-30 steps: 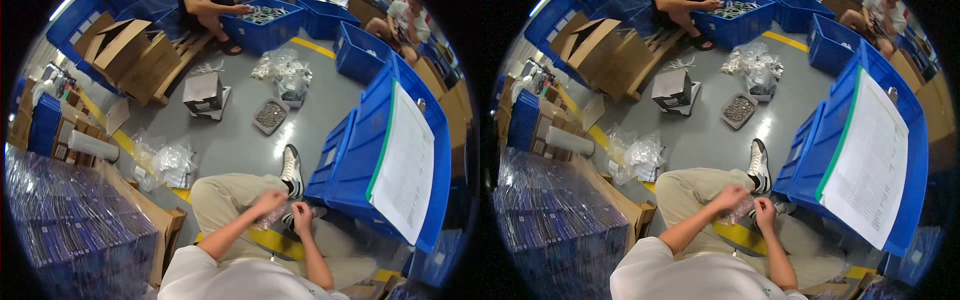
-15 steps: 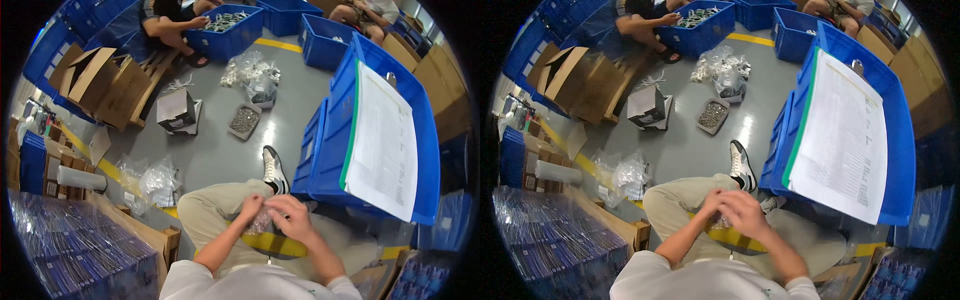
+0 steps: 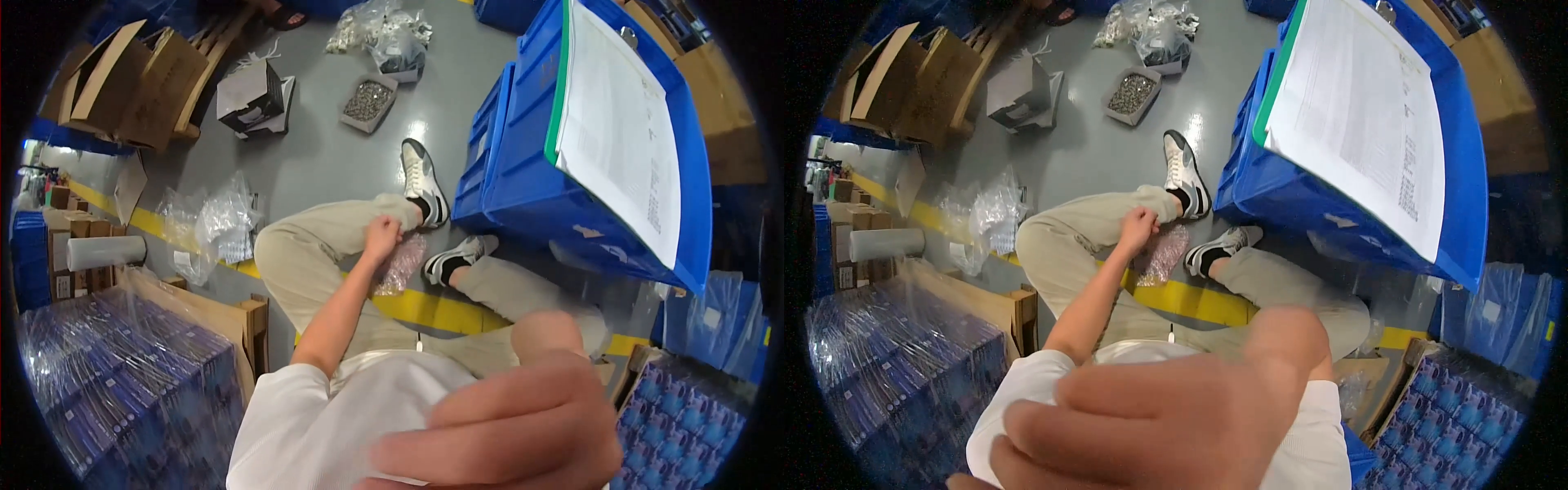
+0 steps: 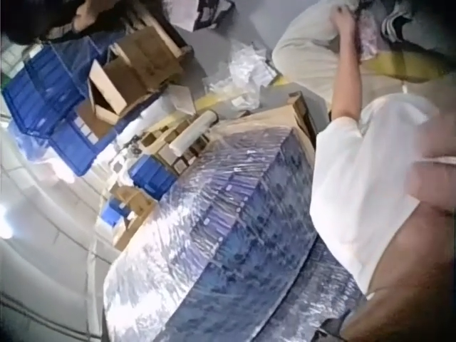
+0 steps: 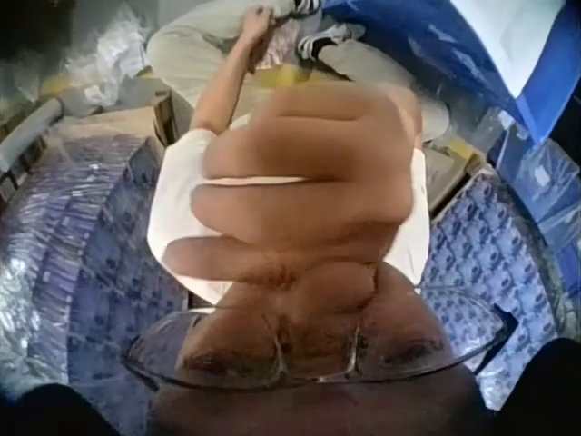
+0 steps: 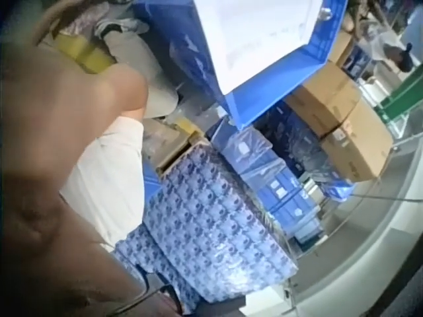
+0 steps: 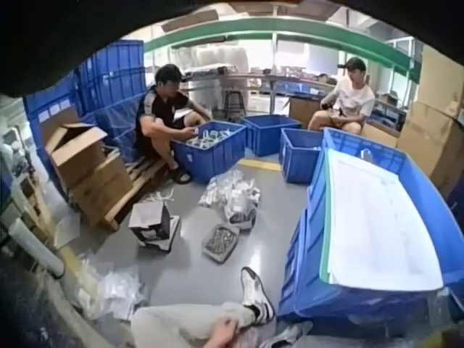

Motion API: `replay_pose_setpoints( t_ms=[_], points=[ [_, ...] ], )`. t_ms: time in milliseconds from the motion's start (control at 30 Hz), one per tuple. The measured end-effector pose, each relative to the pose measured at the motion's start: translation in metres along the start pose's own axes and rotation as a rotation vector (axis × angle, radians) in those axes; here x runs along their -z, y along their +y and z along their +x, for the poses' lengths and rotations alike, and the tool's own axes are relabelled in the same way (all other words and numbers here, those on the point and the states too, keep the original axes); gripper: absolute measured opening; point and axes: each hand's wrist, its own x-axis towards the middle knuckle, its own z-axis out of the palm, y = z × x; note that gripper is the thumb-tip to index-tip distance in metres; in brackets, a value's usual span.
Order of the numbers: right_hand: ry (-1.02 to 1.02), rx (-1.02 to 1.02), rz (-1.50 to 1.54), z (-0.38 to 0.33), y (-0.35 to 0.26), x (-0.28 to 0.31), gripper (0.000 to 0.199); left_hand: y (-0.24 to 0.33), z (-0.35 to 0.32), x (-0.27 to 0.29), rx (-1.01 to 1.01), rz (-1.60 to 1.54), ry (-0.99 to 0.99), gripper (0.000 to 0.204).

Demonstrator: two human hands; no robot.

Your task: Checking components against a list on a clipboard and marking them with a pen.

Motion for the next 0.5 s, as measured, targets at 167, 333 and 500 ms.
replay_pose_setpoints(
  t_ms=[167, 333, 500],
  points=[
    [-0.071, -0.055, -0.12, -0.087, -0.009, 0.025, 0.007, -0.009, 0.0, 0.004, -0.001, -0.068, -0.001, 0.022],
    [-0.2, -0.037, -0.224, -0.019, 0.086, 0.112, 0.017, 0.001, -0.006, -0.008, -0.027, -0.028, -0.011, 0.022],
    [-0.404, -0.753, -0.387, -0.099, 0.229, 0.153, 0.019, -0.002, -0.01, -0.009, -0.05, 0.01, 0.002, 0.022]
  ],
)
